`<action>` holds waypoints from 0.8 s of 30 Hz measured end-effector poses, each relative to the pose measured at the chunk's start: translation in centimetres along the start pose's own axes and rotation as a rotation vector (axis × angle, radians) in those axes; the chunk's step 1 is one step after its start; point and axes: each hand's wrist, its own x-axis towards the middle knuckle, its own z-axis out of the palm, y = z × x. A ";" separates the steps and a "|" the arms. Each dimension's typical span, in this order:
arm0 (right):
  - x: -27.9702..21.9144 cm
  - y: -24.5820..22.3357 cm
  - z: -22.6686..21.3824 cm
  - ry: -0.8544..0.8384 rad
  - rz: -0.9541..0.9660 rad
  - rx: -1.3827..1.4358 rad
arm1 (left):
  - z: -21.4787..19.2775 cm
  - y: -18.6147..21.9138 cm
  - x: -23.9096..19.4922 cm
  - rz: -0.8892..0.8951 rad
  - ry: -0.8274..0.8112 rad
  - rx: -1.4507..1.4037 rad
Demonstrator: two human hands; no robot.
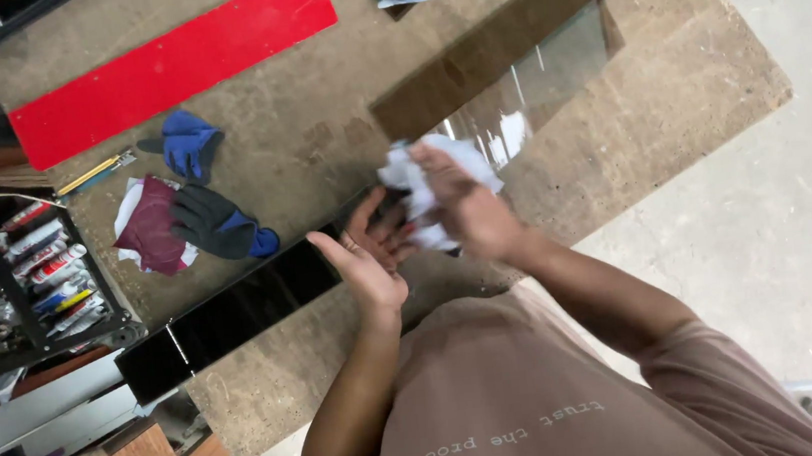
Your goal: Sanding the edges and wiping down the surfaces of long dark panels on a workbench
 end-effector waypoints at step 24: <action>-13.9 31.1 2.3 0.061 0.198 0.678 | 2.7 0.4 -4.6 0.104 0.354 0.411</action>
